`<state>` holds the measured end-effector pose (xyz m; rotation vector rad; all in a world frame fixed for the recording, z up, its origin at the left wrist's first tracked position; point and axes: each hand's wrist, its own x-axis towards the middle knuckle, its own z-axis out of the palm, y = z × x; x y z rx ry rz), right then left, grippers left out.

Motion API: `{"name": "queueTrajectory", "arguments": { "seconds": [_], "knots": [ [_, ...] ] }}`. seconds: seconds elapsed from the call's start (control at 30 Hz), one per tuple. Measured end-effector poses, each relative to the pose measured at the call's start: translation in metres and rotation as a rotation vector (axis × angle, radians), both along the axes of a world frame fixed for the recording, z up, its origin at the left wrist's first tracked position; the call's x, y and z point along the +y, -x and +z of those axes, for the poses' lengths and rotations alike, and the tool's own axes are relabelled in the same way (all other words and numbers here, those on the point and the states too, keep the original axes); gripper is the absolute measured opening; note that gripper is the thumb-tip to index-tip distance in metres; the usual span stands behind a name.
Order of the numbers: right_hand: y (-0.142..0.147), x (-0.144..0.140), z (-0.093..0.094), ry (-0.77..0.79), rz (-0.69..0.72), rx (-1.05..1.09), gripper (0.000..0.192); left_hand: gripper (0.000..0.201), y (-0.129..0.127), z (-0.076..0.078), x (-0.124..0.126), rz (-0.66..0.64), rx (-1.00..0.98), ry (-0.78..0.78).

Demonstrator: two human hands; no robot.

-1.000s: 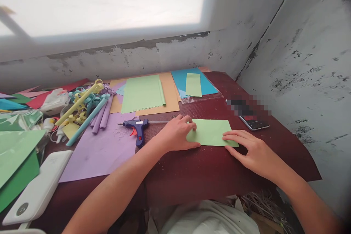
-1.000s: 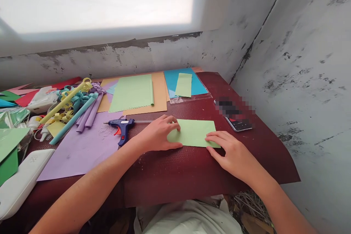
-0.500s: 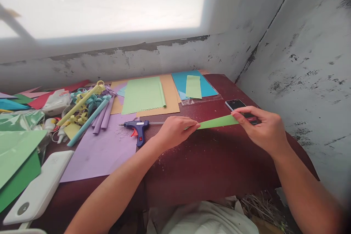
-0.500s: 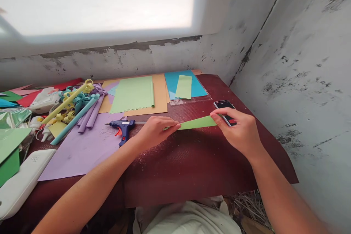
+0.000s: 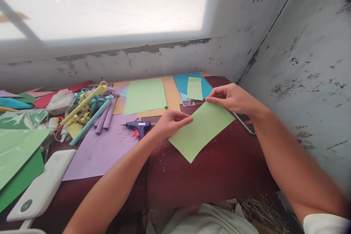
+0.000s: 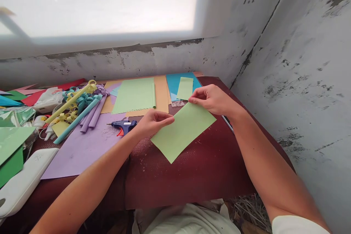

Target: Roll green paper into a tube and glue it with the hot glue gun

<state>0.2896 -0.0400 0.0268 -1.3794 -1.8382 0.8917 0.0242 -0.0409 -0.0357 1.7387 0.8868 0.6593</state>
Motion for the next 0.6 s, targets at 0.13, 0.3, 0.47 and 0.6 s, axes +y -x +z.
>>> {"name": "queueTrajectory", "arguments": {
  "seconds": [0.13, 0.3, 0.47, 0.6],
  "knots": [
    [0.015, 0.007, -0.007, -0.119, -0.019, 0.011, 0.041, 0.047, 0.001, -0.004, 0.005, 0.044, -0.024, -0.044],
    [0.019, 0.025, -0.042, -0.319, -0.394, 0.306, 0.048, 0.044, 0.001, -0.011, 0.011, 0.242, -0.221, 0.089],
    [0.027, 0.028, -0.073, 0.074, -0.164, 0.506, 0.047, 0.044, 0.004, -0.013, 0.015, 0.38, -0.377, 0.104],
    [0.042, 0.022, -0.079, 0.133, 0.028, 0.631, 0.042, 0.044, 0.006, -0.014, 0.02, 0.392, -0.401, 0.135]
  ]
}}
